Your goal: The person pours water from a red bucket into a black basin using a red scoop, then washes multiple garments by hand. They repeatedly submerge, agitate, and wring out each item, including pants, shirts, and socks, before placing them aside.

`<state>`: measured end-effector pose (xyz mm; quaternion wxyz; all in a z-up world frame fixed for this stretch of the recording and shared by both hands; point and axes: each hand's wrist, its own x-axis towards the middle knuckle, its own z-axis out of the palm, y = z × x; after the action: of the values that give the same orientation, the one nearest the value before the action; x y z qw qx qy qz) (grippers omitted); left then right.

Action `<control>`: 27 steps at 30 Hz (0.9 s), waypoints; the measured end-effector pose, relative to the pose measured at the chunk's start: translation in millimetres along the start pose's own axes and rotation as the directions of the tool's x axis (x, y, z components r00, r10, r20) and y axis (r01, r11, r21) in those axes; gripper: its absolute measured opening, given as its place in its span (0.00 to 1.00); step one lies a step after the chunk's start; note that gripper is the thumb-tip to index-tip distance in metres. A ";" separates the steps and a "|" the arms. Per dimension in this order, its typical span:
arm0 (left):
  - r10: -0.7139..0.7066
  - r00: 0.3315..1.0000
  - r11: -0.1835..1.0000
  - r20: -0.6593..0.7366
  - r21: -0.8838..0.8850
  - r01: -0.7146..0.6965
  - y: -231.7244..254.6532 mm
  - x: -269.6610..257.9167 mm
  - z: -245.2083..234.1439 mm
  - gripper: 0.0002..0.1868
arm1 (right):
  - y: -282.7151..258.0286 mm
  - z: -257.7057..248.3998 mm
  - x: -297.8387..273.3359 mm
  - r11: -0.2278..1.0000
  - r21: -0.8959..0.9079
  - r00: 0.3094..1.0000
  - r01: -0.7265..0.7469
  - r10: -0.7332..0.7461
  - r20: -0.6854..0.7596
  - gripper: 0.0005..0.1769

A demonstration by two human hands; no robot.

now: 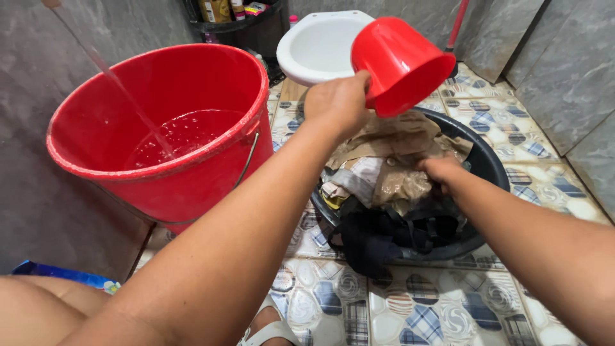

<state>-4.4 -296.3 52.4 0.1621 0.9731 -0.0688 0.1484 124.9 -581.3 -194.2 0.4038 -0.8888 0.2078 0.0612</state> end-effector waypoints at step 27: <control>-0.139 0.990 0.978 0.036 -0.153 0.143 -25.9 41.5 -71.4 0.11 | -156.7 -139.2 -15.7 0.831 0.555 0.880 0.015 -0.275 0.386 0.12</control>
<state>20.6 -251.6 122.2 0.2466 0.9618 -0.0131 0.1183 168.1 -587.6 11.4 0.6763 -0.7144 0.0472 0.1731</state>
